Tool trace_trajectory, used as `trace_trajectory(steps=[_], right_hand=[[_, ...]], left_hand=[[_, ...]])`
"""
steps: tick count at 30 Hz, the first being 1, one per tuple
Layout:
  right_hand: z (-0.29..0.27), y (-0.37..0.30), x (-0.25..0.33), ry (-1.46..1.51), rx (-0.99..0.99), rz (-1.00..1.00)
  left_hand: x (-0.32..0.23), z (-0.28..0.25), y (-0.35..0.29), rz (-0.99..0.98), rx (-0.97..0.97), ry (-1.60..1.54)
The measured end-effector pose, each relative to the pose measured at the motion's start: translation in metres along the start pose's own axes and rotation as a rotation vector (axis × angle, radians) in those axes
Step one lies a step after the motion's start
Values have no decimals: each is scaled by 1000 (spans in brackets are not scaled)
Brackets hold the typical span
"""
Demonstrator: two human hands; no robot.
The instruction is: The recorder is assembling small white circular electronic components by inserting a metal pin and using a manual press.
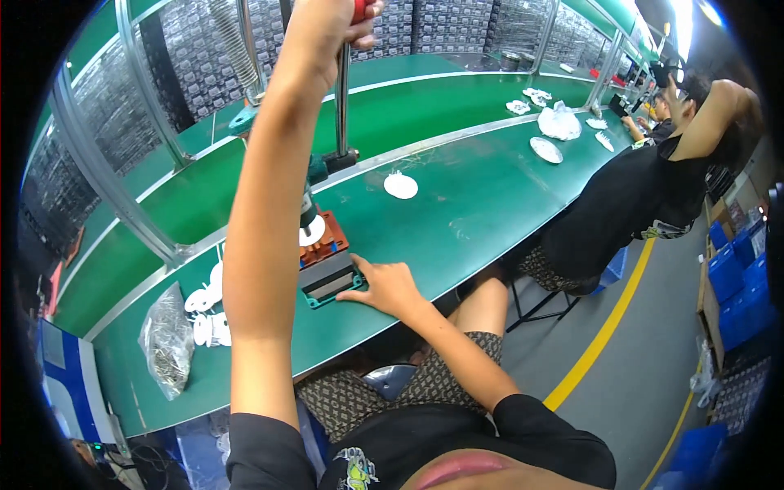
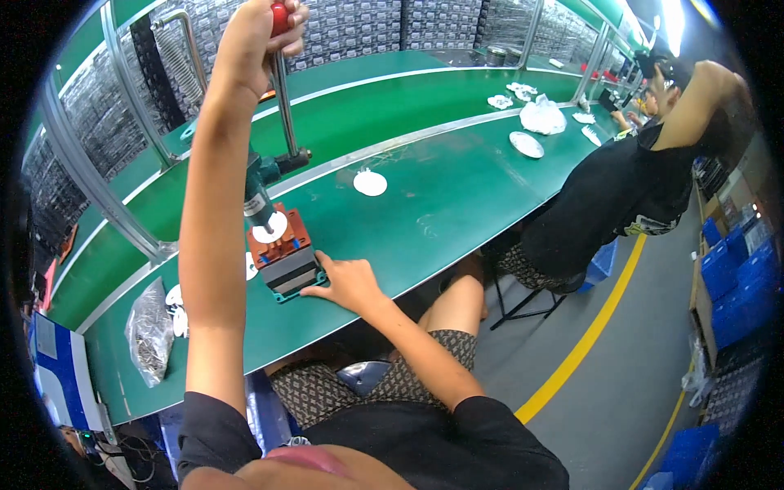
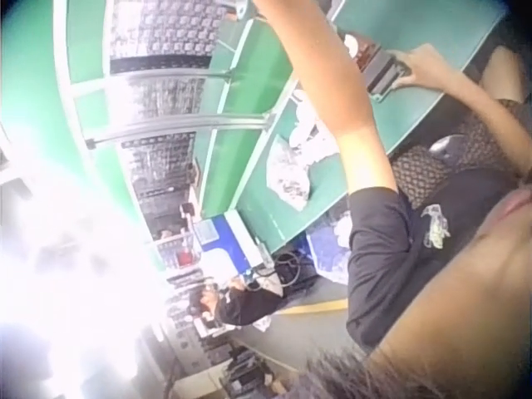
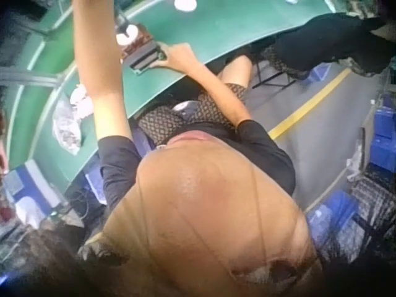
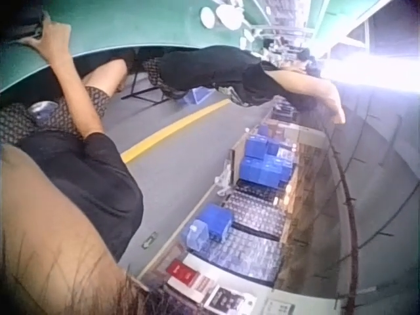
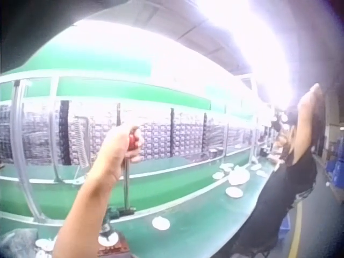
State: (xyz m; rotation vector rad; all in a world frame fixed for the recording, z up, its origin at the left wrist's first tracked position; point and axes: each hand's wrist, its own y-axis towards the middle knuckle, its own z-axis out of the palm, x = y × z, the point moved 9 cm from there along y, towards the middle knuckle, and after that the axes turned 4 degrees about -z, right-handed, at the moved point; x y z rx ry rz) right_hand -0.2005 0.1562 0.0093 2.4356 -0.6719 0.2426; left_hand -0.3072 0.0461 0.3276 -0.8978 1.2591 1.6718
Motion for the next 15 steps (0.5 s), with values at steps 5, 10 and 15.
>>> trace_trajectory(steps=[5,10,15], right_hand=[[-8,0,-7,-60,-111,-57],[2,-14,-22,70,-146,-76],[2,-22,-10,-18,-55,-3]], left_hand=[[-34,74,-108,632,-51,671],[89,120,-251,1153,242,721],[52,129,-229,1114,388,950]])
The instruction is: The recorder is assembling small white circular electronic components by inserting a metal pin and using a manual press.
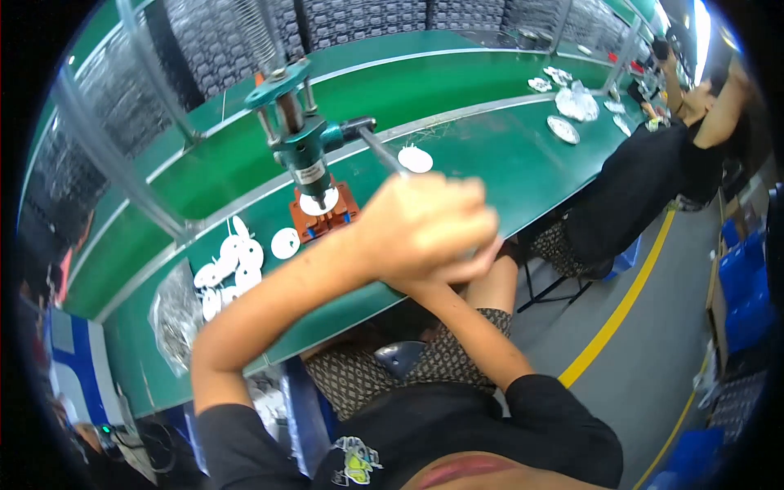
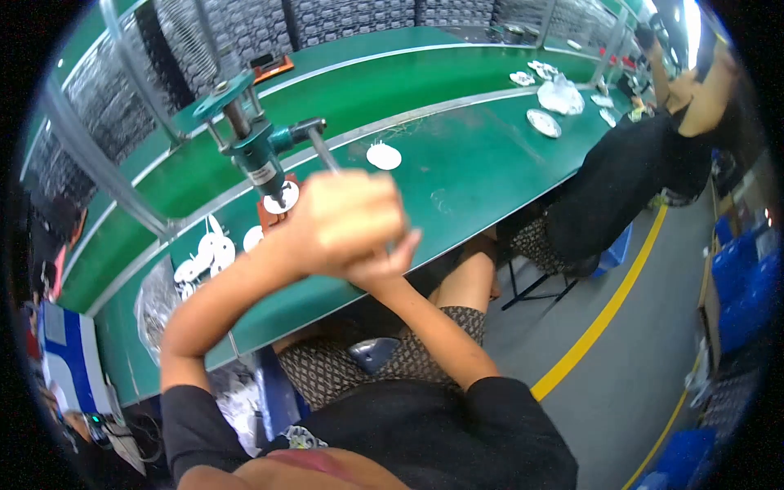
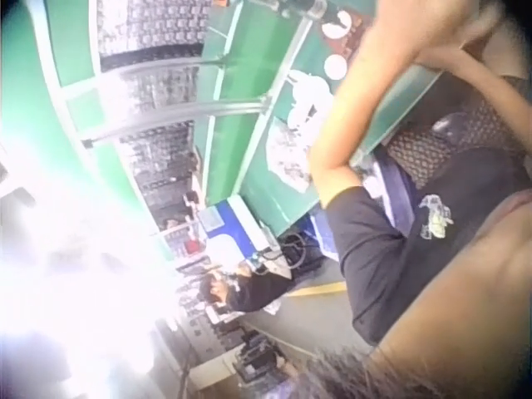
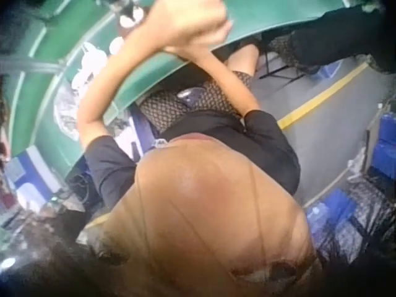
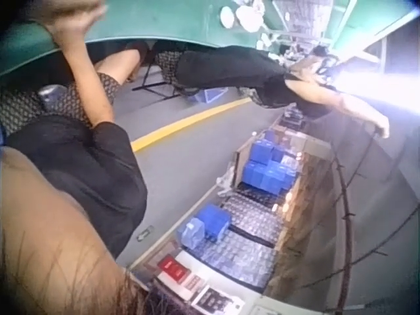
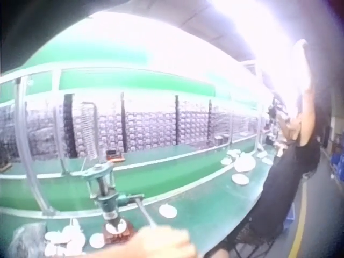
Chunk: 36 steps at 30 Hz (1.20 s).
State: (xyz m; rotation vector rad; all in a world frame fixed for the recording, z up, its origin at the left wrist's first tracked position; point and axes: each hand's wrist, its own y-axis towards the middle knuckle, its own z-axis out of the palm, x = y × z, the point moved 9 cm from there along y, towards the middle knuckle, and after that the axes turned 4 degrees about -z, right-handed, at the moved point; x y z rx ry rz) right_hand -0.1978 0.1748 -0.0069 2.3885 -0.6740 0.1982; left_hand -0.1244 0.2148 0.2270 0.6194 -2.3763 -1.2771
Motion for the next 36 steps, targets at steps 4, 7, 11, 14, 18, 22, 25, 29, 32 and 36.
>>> trace_trajectory(steps=[4,7,11,14,18,22,25,29,32,36], right_hand=[[-4,9,2,-39,69,-3],[-11,16,10,-23,-15,17],[-21,10,-17,4,-63,76],[2,17,1,-23,122,43],[-2,7,-17,41,79,79],[-29,-1,-18,93,-120,100],[-29,0,-41,598,-3,490],[-13,-16,-51,2573,9,591],[-14,-32,-88,2901,-466,681],[-30,-19,-85,3039,-804,686]], left_hand=[[83,-85,48,-587,-192,-70],[69,-134,44,-754,-604,84],[62,-121,-55,-193,-344,518],[90,-116,-180,-633,-252,456],[101,-35,-210,-812,174,330],[114,-28,-204,-927,299,315],[122,-33,-207,-972,356,334],[122,-29,-200,-824,377,401],[117,-26,-191,-684,335,486],[117,-29,-199,-710,347,488]])
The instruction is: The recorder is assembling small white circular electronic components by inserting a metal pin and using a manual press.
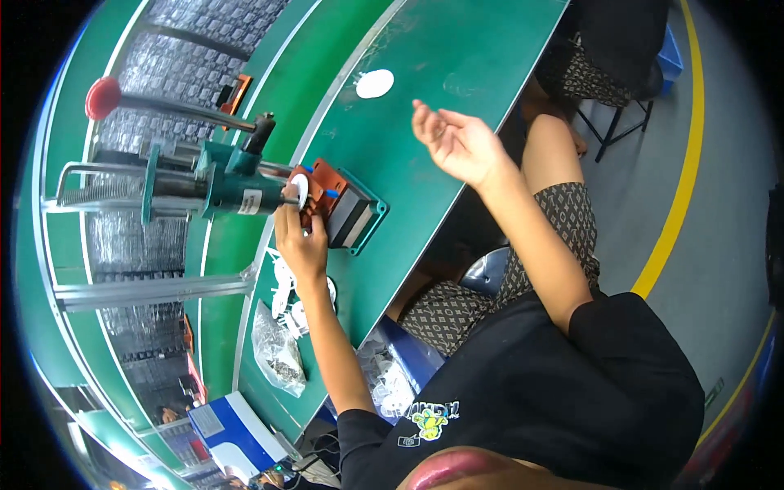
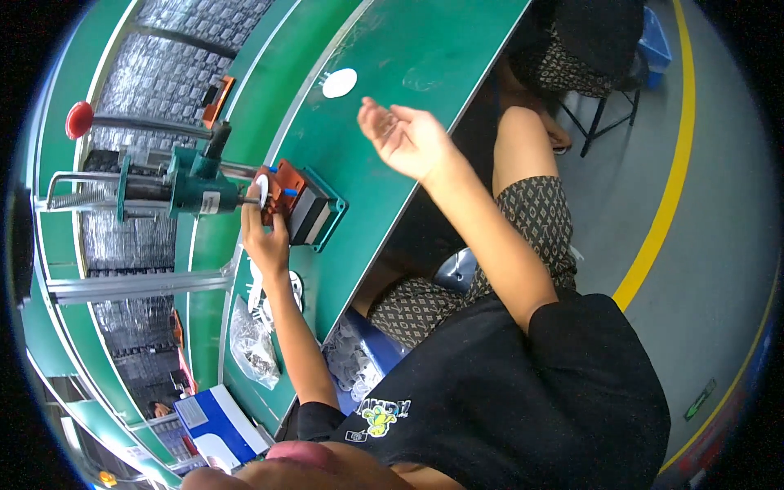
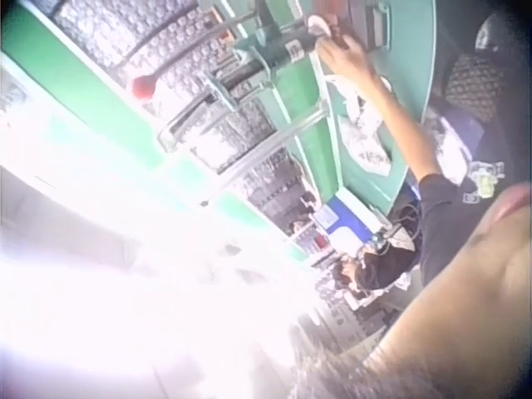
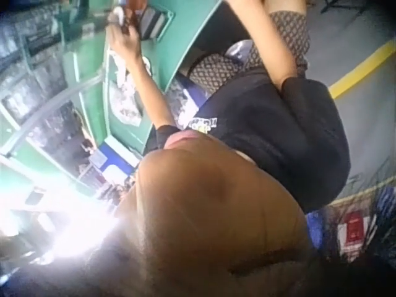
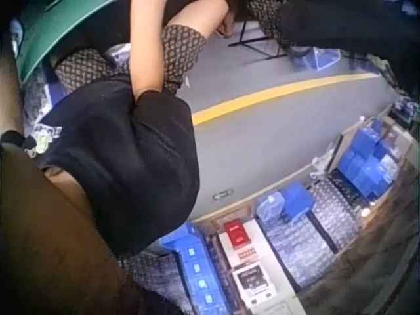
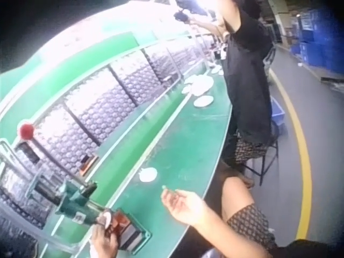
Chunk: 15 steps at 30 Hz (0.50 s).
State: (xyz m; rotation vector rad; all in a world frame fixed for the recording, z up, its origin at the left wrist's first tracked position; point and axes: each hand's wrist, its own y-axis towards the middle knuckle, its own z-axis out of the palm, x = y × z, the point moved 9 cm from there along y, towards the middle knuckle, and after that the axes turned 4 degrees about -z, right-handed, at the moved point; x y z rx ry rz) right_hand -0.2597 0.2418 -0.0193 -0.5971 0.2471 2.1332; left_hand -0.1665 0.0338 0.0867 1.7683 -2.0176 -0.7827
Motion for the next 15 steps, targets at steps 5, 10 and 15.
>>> trace_trajectory(steps=[5,10,15], right_hand=[[-10,13,-36,-46,178,150],[-34,12,-48,-216,73,148],[-54,9,-43,-498,44,130]], left_hand=[[-5,0,4,-46,36,-58],[0,11,6,-161,169,-101],[0,-1,5,-93,99,-125]])
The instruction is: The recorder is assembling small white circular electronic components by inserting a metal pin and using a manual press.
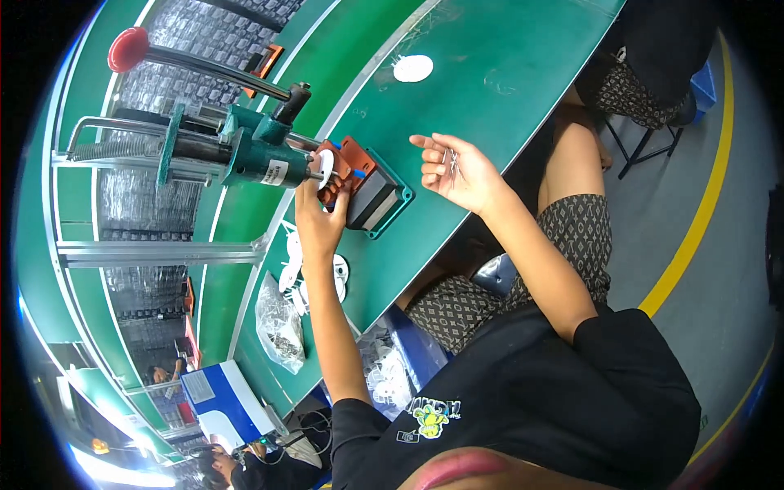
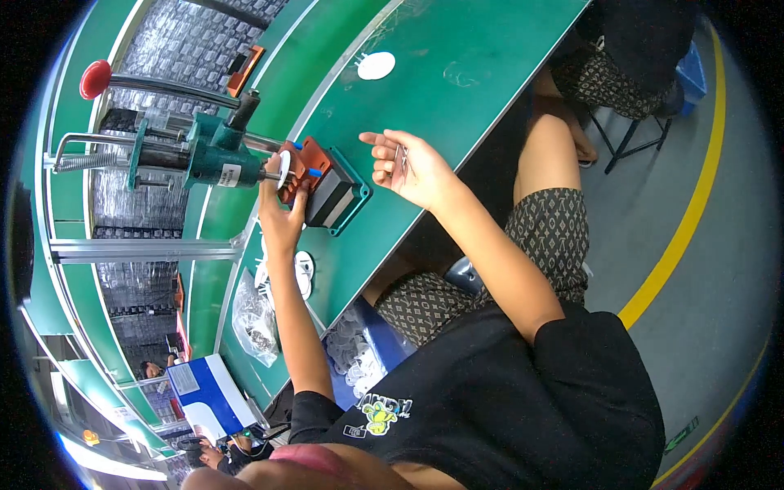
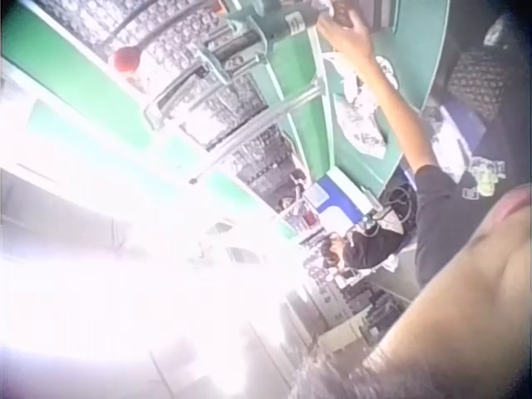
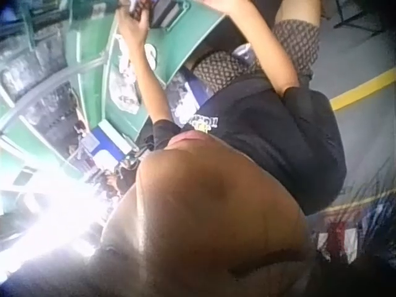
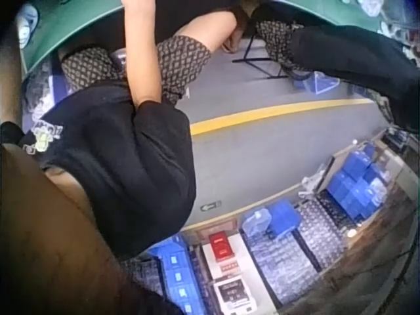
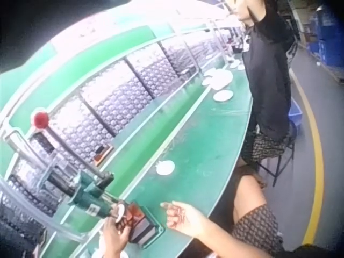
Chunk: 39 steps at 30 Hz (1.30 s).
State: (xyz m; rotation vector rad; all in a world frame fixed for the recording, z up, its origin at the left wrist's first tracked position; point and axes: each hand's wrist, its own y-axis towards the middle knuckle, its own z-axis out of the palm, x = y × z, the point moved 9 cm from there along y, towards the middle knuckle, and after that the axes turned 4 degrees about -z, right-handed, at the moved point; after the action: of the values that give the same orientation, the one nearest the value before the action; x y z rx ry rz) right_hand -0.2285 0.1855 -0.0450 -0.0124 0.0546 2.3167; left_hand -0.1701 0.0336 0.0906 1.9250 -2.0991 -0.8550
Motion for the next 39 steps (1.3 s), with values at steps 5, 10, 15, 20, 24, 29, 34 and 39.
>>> trace_trajectory(steps=[5,10,15,20,24,29,34,39], right_hand=[[-4,0,-3,-86,-65,-4],[3,-9,2,-306,16,-19],[39,-21,-10,-1176,63,-331],[93,-57,-34,-2028,245,-718],[102,-69,-25,-2181,249,-933],[92,-50,18,-2191,56,-835],[71,24,125,-2571,-322,-788],[61,76,150,-2768,-400,-616]], left_hand=[[-3,-3,-2,56,-77,32],[-20,-21,-24,270,-235,81],[10,-25,-79,-153,-410,-472],[7,26,-86,-572,-256,-938],[-19,34,-84,-635,-163,-950],[-43,43,-94,-586,-40,-1163],[-10,-7,-151,-558,-310,-474],[1,-34,-162,-525,-281,197]])
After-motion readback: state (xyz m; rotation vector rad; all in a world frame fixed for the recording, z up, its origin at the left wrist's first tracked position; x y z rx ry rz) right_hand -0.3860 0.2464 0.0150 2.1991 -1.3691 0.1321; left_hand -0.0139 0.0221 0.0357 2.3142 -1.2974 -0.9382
